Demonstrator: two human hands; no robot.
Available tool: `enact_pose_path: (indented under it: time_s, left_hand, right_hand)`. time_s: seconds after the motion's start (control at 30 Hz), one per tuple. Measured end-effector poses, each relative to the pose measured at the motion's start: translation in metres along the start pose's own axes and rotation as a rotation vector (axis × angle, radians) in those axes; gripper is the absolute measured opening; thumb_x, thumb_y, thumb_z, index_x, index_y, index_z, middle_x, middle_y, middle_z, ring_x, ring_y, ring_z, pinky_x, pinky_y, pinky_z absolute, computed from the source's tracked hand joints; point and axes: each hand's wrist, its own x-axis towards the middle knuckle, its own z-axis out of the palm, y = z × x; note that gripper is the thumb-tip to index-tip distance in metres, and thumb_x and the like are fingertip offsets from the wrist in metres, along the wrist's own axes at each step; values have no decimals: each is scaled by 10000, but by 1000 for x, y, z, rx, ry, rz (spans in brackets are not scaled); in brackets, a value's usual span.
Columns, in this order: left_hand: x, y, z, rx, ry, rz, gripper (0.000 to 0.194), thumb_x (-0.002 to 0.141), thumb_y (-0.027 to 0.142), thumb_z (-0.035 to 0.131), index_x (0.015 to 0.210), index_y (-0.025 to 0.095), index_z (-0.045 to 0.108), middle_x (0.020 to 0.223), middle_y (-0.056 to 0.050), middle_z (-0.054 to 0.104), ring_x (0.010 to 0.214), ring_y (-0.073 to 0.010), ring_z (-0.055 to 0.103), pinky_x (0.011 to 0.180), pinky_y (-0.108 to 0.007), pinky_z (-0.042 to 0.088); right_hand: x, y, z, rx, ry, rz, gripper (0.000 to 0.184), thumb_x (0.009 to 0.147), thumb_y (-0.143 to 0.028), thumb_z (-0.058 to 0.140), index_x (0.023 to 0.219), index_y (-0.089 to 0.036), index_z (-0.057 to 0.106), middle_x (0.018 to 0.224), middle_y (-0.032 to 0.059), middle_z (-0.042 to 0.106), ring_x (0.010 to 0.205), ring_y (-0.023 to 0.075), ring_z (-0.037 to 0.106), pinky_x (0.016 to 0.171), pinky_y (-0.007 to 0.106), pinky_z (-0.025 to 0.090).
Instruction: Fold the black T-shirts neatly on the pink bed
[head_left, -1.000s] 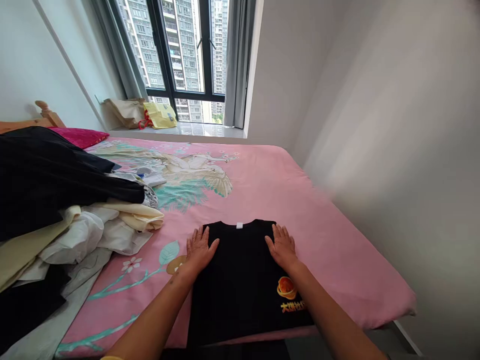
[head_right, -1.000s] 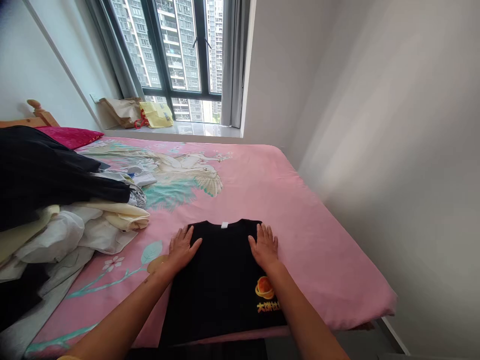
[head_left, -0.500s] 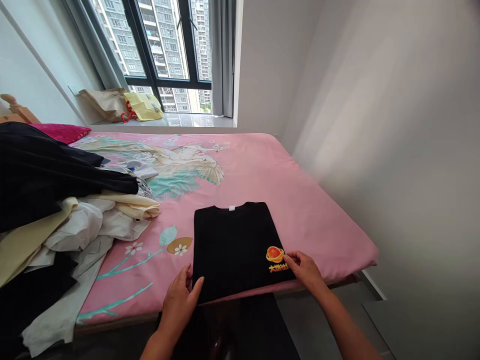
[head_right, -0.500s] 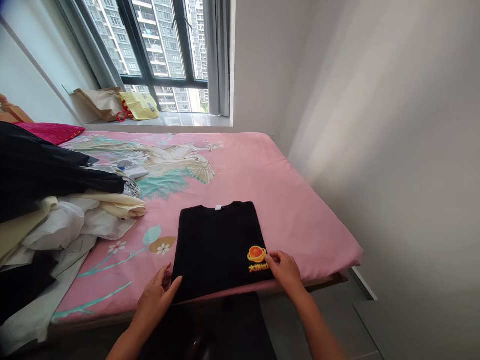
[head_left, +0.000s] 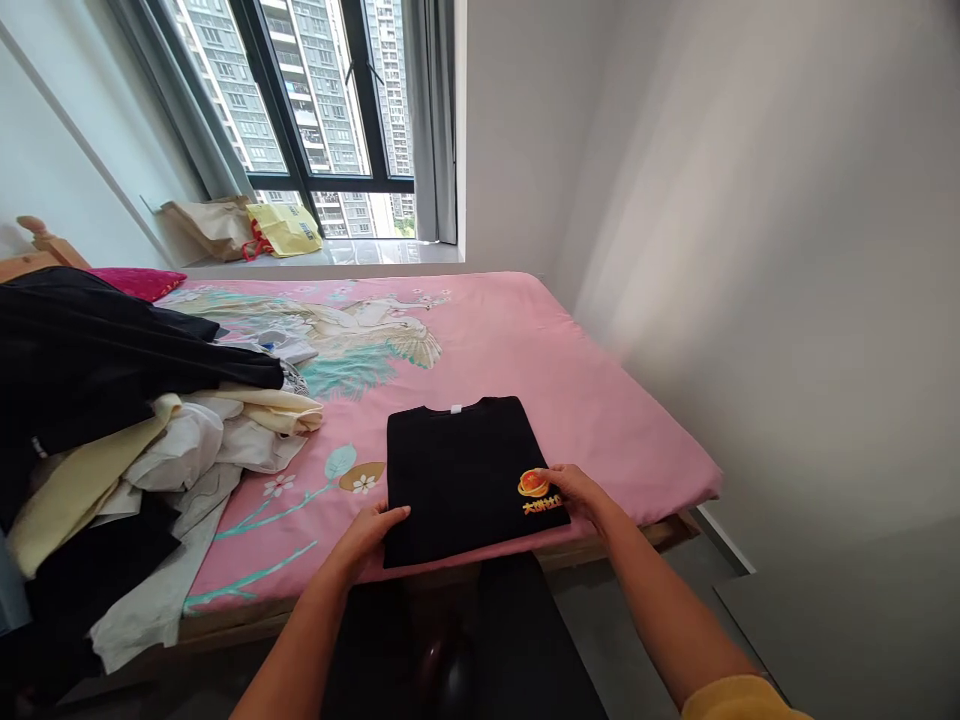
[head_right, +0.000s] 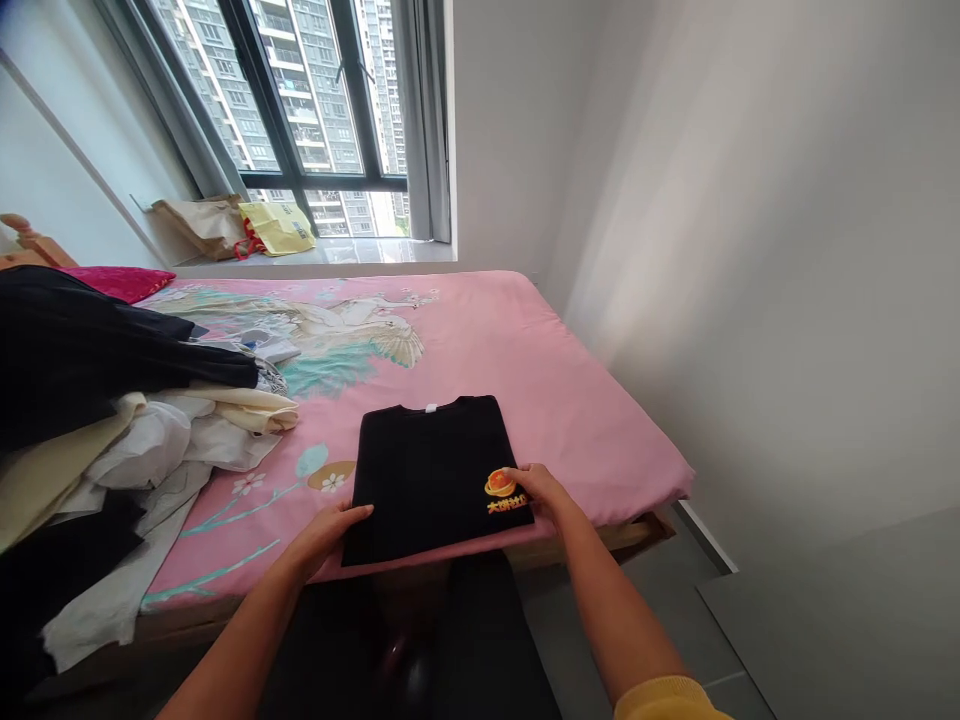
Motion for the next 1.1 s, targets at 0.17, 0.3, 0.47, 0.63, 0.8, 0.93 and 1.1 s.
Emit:
enact_pose_path:
  time_s: [0.17,0.3,0.47,0.63,0.8,0.93,1.1]
  left_hand:
    - [12,17,-2,-210,-48,-71,279,795,337,628,957,113,661,945,-132,734,873,-266,698,783,-354,561]
    - [32,27,-4,-272,33,-90,230,794,325,645,884,114,661,851,-129,741,773,-262,710,689,-336,579]
    - [54,40,-4,-293,192,-22,152,745,278,697,804,147,647,733,-82,737,670,-218,704,612,-276,574]
    - [68,61,-7,-277,50,-173,204,736,306,693,846,135,674,822,-115,744,758,-264,711,691,-343,587]
    - [76,91,17,-232,-86,-182,211,711,310,692,829,136,695,827,-117,742,757,-280,709,735,-368,585]
    - [78,118,75,-207,-96,-34,230,681,268,718,871,142,682,802,-91,737,757,-281,705,722,-374,585]
    - [92,154,162,-259,-161,128,263,684,193,720,932,158,639,819,-43,718,722,-207,683,657,-294,574]
  right_hand:
    - [13,-11,-6,182,-74,76,280,768,-378,651,912,-147,586,783,59,690,694,189,673,648,365,569]
    - [30,-25,0,298,-122,5,139,772,-257,638,846,-158,576,769,41,694,708,155,672,721,317,563]
    - [52,-42,7,361,-168,-53,128,737,-192,646,842,-137,598,767,54,707,700,157,674,749,318,551]
    - [65,-60,6,385,-230,-99,310,648,-190,709,934,-138,601,757,35,700,680,182,667,728,371,547]
    - [60,-79,-17,396,-296,-173,501,513,-172,761,985,-164,594,807,27,702,718,202,661,747,375,536]
    - [44,-100,-79,373,-299,-270,559,534,-203,762,1062,-193,578,883,25,703,732,189,655,741,353,533]
    - [20,-135,-187,303,-219,-355,567,596,-211,757,1126,-186,559,951,53,702,779,201,664,751,361,540]
